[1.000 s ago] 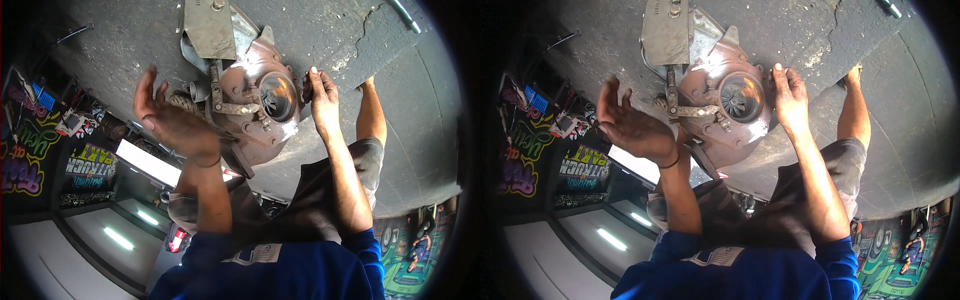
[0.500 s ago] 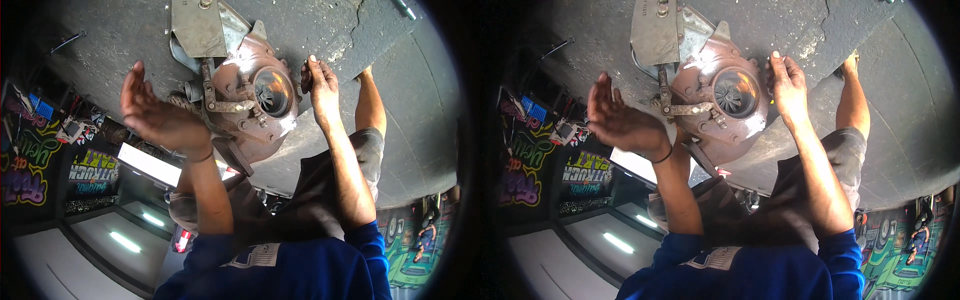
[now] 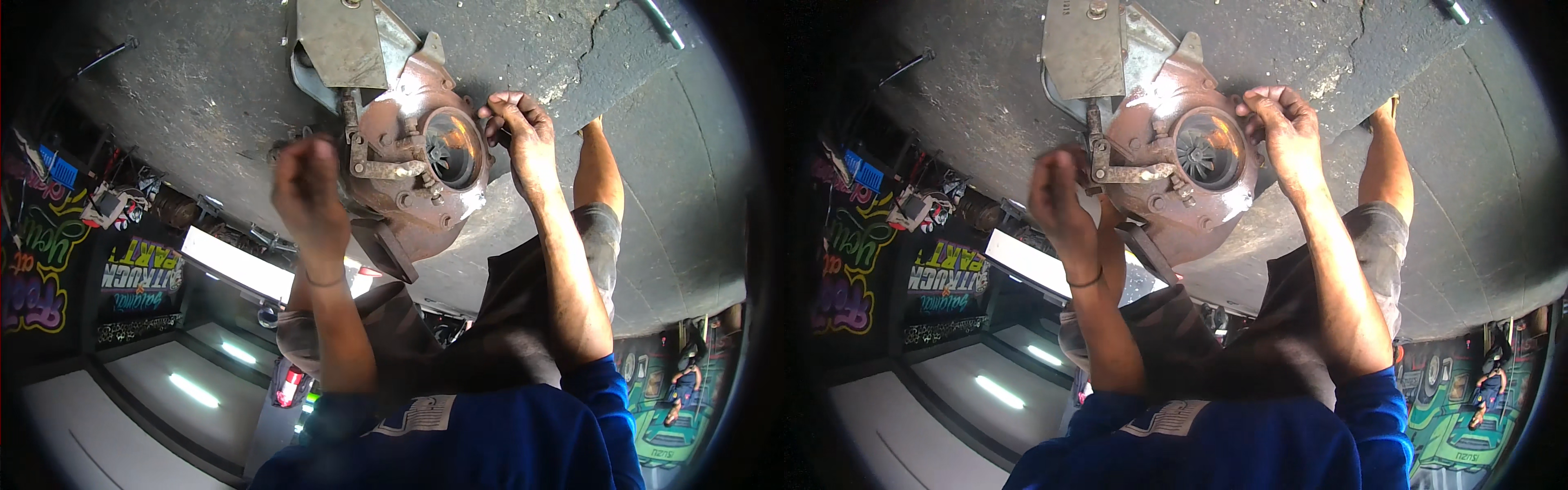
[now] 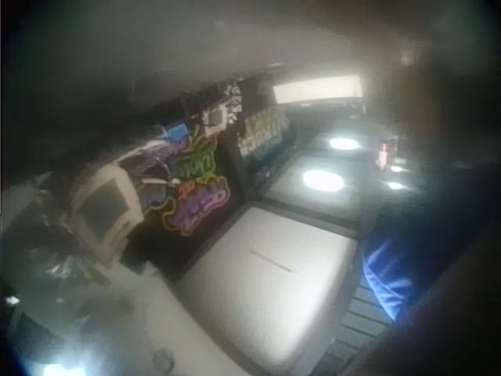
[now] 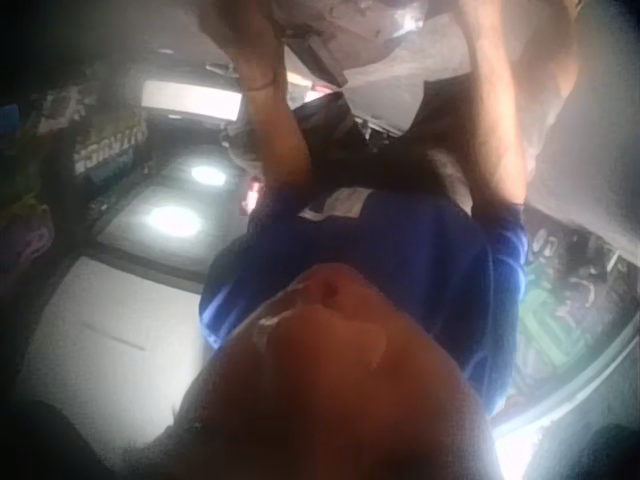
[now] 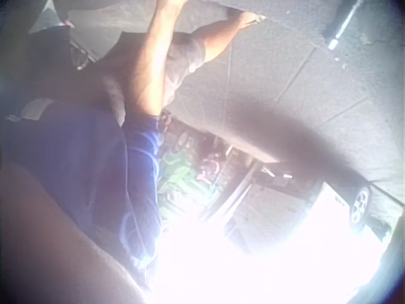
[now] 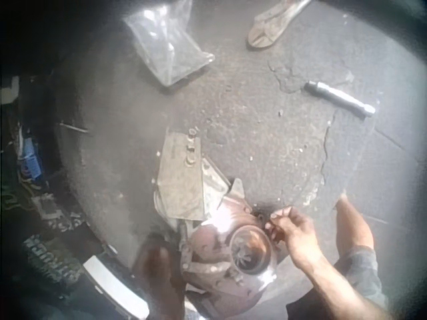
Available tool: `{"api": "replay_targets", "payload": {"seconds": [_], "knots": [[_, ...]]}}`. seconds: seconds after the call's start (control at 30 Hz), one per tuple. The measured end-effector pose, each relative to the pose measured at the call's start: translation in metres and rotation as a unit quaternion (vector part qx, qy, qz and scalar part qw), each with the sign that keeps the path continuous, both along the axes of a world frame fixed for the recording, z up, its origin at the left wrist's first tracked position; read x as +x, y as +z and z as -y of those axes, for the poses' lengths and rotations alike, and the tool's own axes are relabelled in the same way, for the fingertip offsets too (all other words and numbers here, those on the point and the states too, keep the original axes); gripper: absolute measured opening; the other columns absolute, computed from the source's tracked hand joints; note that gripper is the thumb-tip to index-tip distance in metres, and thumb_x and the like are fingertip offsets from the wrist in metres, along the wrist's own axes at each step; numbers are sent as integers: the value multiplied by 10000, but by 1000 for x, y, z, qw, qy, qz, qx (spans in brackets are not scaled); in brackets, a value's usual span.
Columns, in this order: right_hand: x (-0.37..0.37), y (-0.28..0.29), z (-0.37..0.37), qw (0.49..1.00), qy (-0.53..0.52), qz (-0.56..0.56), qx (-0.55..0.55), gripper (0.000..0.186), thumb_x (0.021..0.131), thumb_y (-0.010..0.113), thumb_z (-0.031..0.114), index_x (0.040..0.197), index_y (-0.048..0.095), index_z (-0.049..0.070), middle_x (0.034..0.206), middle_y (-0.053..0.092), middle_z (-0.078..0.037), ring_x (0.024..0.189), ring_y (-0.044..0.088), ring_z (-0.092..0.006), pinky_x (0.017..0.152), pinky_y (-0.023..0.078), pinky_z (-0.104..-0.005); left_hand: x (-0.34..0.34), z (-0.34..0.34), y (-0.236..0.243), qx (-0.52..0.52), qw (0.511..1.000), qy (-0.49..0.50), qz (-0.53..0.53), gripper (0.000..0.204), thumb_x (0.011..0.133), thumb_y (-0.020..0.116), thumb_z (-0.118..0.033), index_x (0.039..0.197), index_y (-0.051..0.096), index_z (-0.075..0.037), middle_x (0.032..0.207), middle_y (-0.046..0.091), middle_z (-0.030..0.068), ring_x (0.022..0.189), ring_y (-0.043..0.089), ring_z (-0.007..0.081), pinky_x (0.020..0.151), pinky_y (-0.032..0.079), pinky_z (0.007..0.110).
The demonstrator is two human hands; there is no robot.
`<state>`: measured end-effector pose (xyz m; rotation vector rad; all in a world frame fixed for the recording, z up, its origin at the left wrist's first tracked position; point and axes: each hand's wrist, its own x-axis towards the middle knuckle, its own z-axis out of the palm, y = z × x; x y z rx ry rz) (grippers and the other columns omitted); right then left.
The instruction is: The person uses pliers and a socket wrench to work on a turbocharger on the floor, adjusting bolts and mechanical components.
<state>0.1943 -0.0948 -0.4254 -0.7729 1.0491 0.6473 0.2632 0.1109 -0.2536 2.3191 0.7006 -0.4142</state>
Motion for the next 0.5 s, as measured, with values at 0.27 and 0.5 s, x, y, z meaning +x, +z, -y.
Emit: {"api": "replay_targets", "payload": {"seconds": [0.27, 0.5], "knots": [[3, -3, 6, 999, 43, -1, 14, 121, 992, 645, 143, 1062, 672, 48, 908, 724, -66, 705, 611, -111, 662, 491, -265, -2, 15, 14, -225, 934, 222, -166, 195, 1022, 670, -140, 1136, 683, 17, 1035, 668, 11, 845, 539, 65, 744, 429, 231], [1, -3, 2, 1000, 20, -1, 21, 120, 983, 656, 146, 1051, 686, 51, 907, 733, -53, 699, 610, -103, 656, 489, -270, -32, 8, 7, -280, 928, 243, -35, 301, 1009, 675, -141, 1255, 610, 21, 1155, 656, 76, 842, 585, 134, 766, 476, 286]]}}
